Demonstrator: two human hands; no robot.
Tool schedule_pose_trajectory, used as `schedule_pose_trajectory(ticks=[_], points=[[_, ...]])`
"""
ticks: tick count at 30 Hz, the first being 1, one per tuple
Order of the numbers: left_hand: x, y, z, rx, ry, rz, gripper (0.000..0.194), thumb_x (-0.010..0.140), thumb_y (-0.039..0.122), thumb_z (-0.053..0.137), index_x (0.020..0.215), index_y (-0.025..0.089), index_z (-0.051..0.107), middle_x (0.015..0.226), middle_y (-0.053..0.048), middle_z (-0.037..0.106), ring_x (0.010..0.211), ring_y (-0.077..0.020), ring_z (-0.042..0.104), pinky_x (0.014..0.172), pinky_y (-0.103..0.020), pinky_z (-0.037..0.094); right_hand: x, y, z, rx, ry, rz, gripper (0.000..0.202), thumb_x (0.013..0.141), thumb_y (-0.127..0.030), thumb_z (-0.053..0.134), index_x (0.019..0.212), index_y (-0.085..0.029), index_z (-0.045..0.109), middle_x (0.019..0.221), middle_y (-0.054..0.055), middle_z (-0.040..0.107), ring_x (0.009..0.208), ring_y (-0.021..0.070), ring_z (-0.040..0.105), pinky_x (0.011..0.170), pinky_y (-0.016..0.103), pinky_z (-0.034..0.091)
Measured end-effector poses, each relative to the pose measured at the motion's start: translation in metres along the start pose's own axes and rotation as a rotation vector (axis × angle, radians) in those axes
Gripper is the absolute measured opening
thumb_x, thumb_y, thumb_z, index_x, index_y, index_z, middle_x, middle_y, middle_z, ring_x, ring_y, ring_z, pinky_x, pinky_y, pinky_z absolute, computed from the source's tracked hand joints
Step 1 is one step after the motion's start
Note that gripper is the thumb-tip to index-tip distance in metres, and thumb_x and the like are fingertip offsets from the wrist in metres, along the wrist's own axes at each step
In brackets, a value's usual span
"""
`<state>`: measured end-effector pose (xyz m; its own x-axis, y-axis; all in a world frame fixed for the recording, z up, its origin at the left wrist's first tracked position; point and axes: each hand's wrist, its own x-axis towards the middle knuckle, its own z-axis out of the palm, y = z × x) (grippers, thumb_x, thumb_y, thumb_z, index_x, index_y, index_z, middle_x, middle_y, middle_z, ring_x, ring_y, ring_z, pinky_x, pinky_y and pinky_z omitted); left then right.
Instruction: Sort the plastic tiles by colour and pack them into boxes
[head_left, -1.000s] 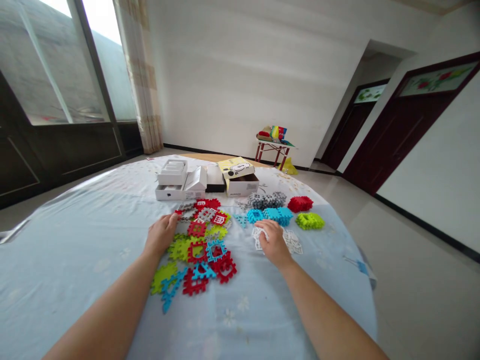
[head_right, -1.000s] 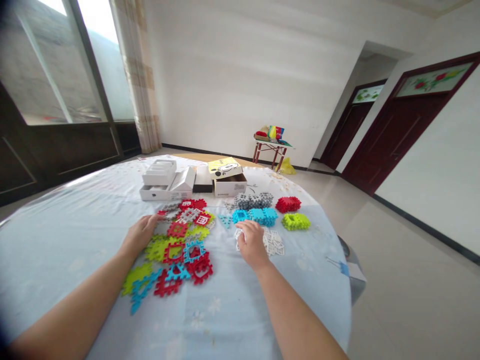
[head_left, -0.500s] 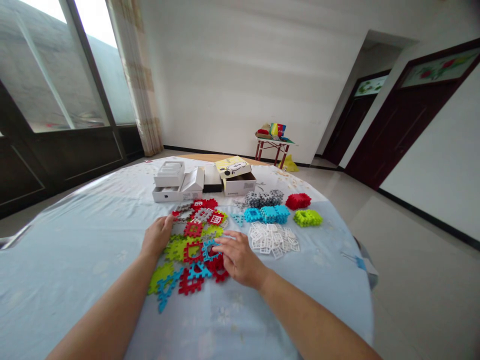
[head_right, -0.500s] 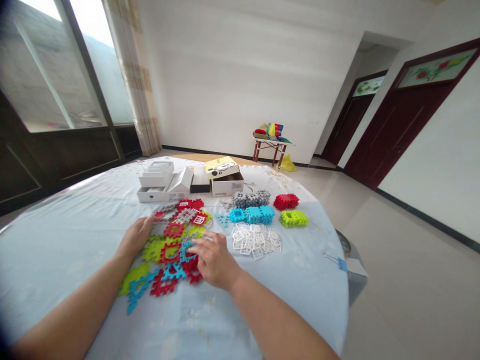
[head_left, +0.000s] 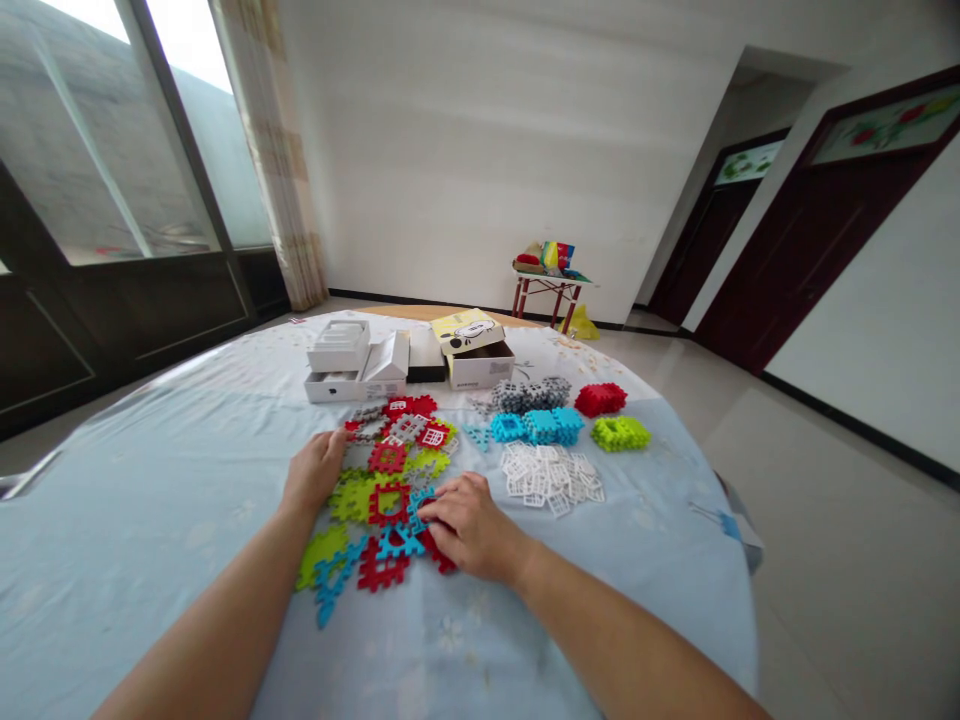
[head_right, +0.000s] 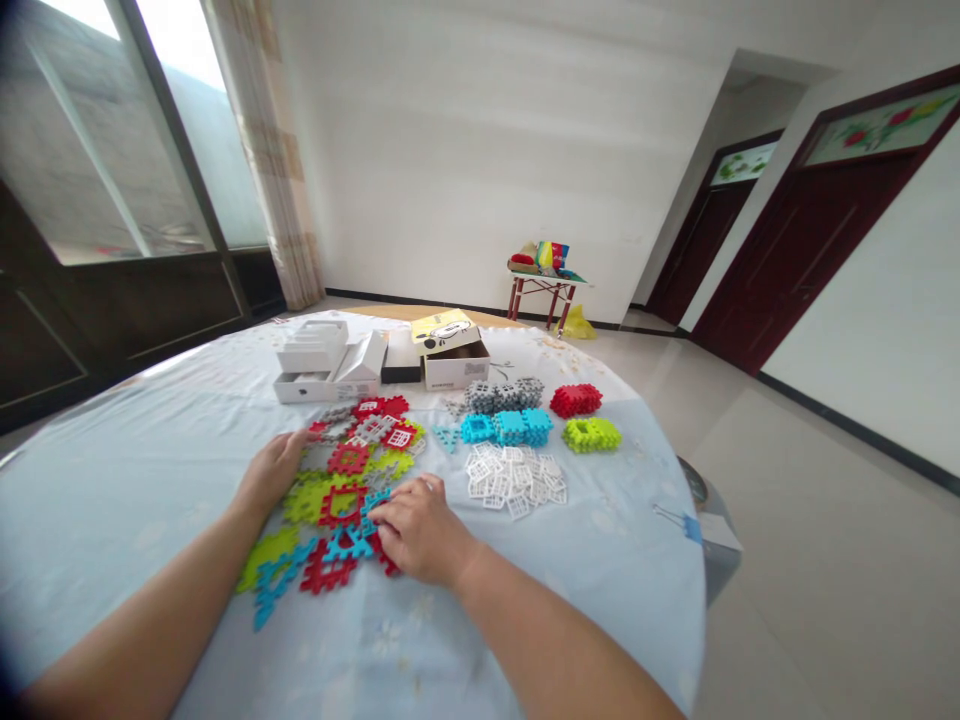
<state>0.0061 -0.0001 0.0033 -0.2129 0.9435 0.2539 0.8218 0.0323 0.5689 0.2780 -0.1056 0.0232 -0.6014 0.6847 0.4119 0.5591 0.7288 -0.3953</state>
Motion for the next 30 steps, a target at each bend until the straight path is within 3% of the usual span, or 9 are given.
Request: schedule_pose_trajectory(ticks=[9,13,17,25,30], points=[[0.001,-0.003,0.004,-0.035,0.032,-0.003,0.056,0.083,0.051,0.022,0.091,0.019,0.067,0.099,-0.008,0.067,0.098,-0.0227,0.057,0.088,-0.03,0.041,0.0,-0.007,-0.001,-0.073,-0.041,0.048,0.042,0.073,-0.048,0.061,0.105,-0.021,0.061,0.092,0.005,0.066,0.097,0.0209,0.049,0.097,0.042,0.019],[0.003,-0.007,0.006,-0.048,0.035,-0.009,0.055,0.083,0.051,0.023,0.091,0.02,0.067,0.1,-0.007,0.067,0.098,-0.0223,0.057,0.09,-0.03,0.04,0.001,-0.012,0.0,-0.101,-0.046,0.056,0.036,0.071,-0.031,0.064,0.105,-0.022,0.061,0.091,0.004,0.064,0.097,0.0212,0.048,0.098,0.042,0.019],[0.004,-0.009,0.007,-0.054,0.03,-0.007,0.054,0.083,0.051,0.024,0.092,0.02,0.067,0.101,-0.008,0.067,0.1,-0.0233,0.057,0.09,-0.031,0.04,0.004,-0.016,-0.007,-0.001,0.046,0.067,0.036,0.07,-0.015,0.059,0.105,-0.023,0.061,0.089,0.001,0.064,0.096,0.0185,0.048,0.098,0.04,0.022],[0.001,-0.003,0.003,-0.069,0.012,-0.005,0.052,0.082,0.049,0.025,0.092,0.021,0.068,0.104,-0.008,0.065,0.102,-0.0239,0.056,0.092,-0.033,0.039,0.013,0.002,-0.021,0.312,0.267,0.323,0.023,0.079,-0.023,0.053,0.099,-0.021,0.064,0.093,0.003,0.064,0.092,0.0156,0.056,0.088,0.032,0.041],[0.0,0.0,0.002,-0.067,-0.005,-0.011,0.052,0.083,0.048,0.025,0.093,0.022,0.068,0.107,-0.007,0.064,0.103,-0.0244,0.055,0.093,-0.033,0.038,0.01,0.022,-0.018,0.107,0.269,0.416,0.029,0.079,-0.024,0.053,0.106,-0.019,0.062,0.103,0.006,0.064,0.102,0.0196,0.052,0.093,0.035,0.038]])
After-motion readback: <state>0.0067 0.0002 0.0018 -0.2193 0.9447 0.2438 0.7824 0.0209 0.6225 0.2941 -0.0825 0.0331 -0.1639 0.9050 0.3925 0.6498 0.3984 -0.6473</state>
